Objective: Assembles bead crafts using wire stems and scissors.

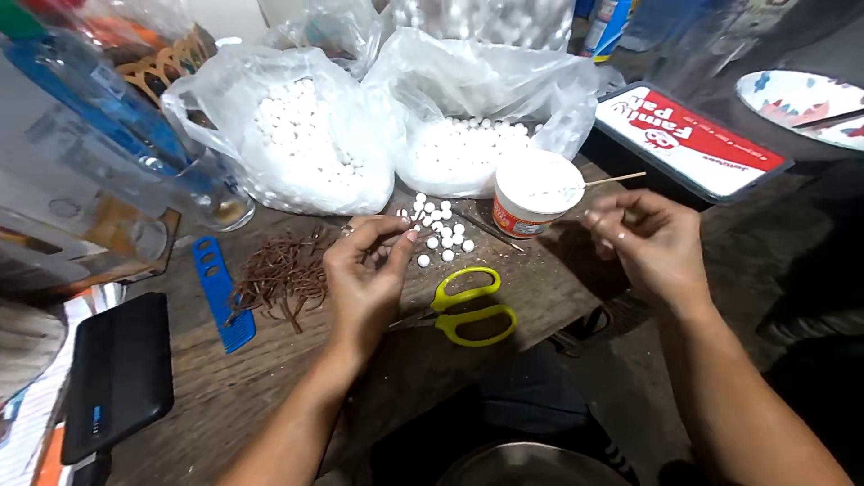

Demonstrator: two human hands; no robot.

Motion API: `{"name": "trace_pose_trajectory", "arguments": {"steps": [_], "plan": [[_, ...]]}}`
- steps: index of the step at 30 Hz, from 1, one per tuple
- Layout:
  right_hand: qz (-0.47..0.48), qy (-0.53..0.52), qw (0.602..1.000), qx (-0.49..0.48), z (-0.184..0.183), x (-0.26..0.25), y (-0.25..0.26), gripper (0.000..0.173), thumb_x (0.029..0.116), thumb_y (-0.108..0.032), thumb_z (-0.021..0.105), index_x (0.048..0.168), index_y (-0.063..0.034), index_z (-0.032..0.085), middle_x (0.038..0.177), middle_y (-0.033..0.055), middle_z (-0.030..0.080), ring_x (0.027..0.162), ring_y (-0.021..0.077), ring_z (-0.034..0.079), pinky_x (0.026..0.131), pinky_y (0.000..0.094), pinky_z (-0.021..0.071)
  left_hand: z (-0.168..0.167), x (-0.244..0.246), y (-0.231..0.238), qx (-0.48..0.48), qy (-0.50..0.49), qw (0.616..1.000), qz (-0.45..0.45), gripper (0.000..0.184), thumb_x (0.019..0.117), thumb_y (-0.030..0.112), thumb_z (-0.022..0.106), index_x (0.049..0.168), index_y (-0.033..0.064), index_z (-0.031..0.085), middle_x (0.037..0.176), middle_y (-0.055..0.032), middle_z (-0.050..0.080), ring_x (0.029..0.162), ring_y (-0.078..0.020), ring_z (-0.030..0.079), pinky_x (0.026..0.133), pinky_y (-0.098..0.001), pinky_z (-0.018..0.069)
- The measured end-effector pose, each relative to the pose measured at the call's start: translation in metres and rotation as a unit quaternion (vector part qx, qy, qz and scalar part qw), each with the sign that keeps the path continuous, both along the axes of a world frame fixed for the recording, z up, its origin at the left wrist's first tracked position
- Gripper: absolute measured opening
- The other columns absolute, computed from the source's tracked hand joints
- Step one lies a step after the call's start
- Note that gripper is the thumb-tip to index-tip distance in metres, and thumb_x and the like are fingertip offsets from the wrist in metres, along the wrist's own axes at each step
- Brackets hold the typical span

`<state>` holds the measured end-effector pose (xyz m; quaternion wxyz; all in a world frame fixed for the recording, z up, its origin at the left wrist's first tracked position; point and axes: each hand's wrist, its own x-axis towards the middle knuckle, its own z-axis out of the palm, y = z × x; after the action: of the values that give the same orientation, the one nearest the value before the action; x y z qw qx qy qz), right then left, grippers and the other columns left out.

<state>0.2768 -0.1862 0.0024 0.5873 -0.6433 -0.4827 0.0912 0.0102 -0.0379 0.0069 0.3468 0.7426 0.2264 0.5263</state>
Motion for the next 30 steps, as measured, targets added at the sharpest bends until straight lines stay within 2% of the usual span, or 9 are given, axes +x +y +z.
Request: {"name": "trace_pose_trajectory", "arguments": {"steps": [2, 3, 7, 10, 12, 15, 19, 21, 30], "plan": [[0.005, 0.030, 0.999, 0.031, 0.001, 0.009, 0.010, 0.034, 0.0968, -0.011, 0.063, 0.130, -0.0043, 0.058, 0.078, -0.0116, 0.062, 0.058, -0.0035, 0.056, 0.053, 0.0145, 0.0506, 0.005, 0.009, -0.005, 0.000, 0.001, 1.000, -0.014, 0.011, 0.0883, -0.006, 0.067, 0.099, -0.0038, 0.071, 0.095, 0.0020, 0.067, 0.084, 0.0051, 0.063, 0.074, -0.0112, 0.0541], [0.013, 0.025, 0.999, 0.045, 0.003, 0.010, 0.015, 0.033, 0.0994, -0.011, 0.059, 0.132, -0.0025, 0.059, 0.084, -0.0099, 0.064, 0.060, -0.0038, 0.058, 0.054, 0.0137, 0.0512, 0.007, 0.014, -0.007, 0.003, 0.002, 1.000, -0.020, 0.010, 0.0888, -0.006, 0.067, 0.098, -0.0032, 0.071, 0.094, 0.0024, 0.067, 0.084, 0.0050, 0.063, 0.075, -0.0113, 0.0539], [0.038, -0.068, 0.990, 0.114, 0.017, 0.012, 0.016, 0.018, 0.1035, -0.011, 0.056, 0.110, -0.0033, 0.071, 0.093, -0.0094, 0.069, 0.073, -0.0042, 0.063, 0.067, 0.0156, 0.0564, 0.013, 0.029, -0.010, 0.000, 0.002, 1.000, -0.026, 0.008, 0.0883, -0.006, 0.068, 0.095, -0.0029, 0.072, 0.095, 0.0005, 0.066, 0.082, 0.0054, 0.061, 0.072, -0.0090, 0.0520], [0.029, -0.080, 0.983, 0.162, 0.029, 0.021, 0.004, 0.018, 0.1047, -0.014, 0.055, 0.109, -0.0093, 0.072, 0.093, -0.0121, 0.071, 0.076, -0.0012, 0.067, 0.070, 0.0191, 0.0592, 0.012, 0.037, -0.010, -0.001, 0.019, 0.999, -0.026, 0.007, 0.0883, -0.004, 0.069, 0.095, -0.0036, 0.072, 0.101, -0.0046, 0.066, 0.075, 0.0057, 0.058, 0.065, -0.0079, 0.0488], [0.020, -0.018, 0.983, 0.181, 0.029, 0.025, 0.002, 0.022, 0.1041, -0.010, 0.052, 0.105, -0.0128, 0.073, 0.090, -0.0123, 0.073, 0.072, 0.0002, 0.068, 0.067, 0.0192, 0.0591, 0.011, 0.042, -0.009, -0.014, 0.033, 0.999, -0.026, 0.008, 0.0905, -0.002, 0.068, 0.098, -0.0039, 0.071, 0.096, -0.0041, 0.068, 0.072, 0.0058, 0.060, 0.065, -0.0091, 0.0509], [0.001, 0.106, 0.978, 0.181, 0.023, 0.029, 0.003, 0.031, 0.1062, -0.006, 0.041, 0.101, -0.0107, 0.072, 0.083, -0.0094, 0.072, 0.067, 0.0017, 0.067, 0.063, 0.0186, 0.0582, 0.016, 0.053, -0.006, -0.024, 0.061, 0.998, -0.016, 0.006, 0.0939, 0.002, 0.067, 0.097, -0.0017, 0.071, 0.084, -0.0011, 0.068, 0.063, 0.0052, 0.058, 0.061, -0.0109, 0.0501], [-0.014, 0.259, 0.948, 0.187, 0.025, 0.028, 0.006, 0.040, 0.1104, -0.010, 0.029, 0.098, -0.0092, 0.067, 0.076, -0.0077, 0.068, 0.062, 0.0010, 0.064, 0.060, 0.0157, 0.0552, 0.023, 0.069, -0.001, 0.052, 0.076, 0.996, -0.021, 0.009, 0.0944, 0.004, 0.066, 0.096, -0.0016, 0.074, 0.082, -0.0053, 0.065, 0.069, -0.0003, 0.058, 0.065, -0.0136, 0.0492], [0.008, 0.313, 0.929, 0.200, 0.028, 0.027, 0.006, 0.042, 0.1114, -0.012, 0.027, 0.097, -0.0101, 0.066, 0.076, -0.0073, 0.067, 0.064, 0.0007, 0.063, 0.061, 0.0142, 0.0547, 0.028, 0.075, -0.001, 0.078, 0.094, 0.992, -0.025, 0.010, 0.0940, 0.003, 0.065, 0.094, -0.0011, 0.074, 0.078, -0.0049, 0.062, 0.067, -0.0015, 0.056, 0.062, -0.0138, 0.0460], [0.068, 0.330, 0.917, 0.211, 0.030, 0.022, 0.004, 0.044, 0.1113, -0.013, 0.029, 0.097, -0.0082, 0.070, 0.075, -0.0051, 0.068, 0.064, 0.0017, 0.064, 0.061, 0.0144, 0.0546, 0.030, 0.092, -0.003, 0.112, 0.097, 0.989, -0.030, 0.011, 0.0929, 0.002, 0.065, 0.093, -0.0017, 0.076, 0.077, -0.0053, 0.061, 0.067, -0.0022, 0.054, 0.061, -0.0136, 0.0433]]}}
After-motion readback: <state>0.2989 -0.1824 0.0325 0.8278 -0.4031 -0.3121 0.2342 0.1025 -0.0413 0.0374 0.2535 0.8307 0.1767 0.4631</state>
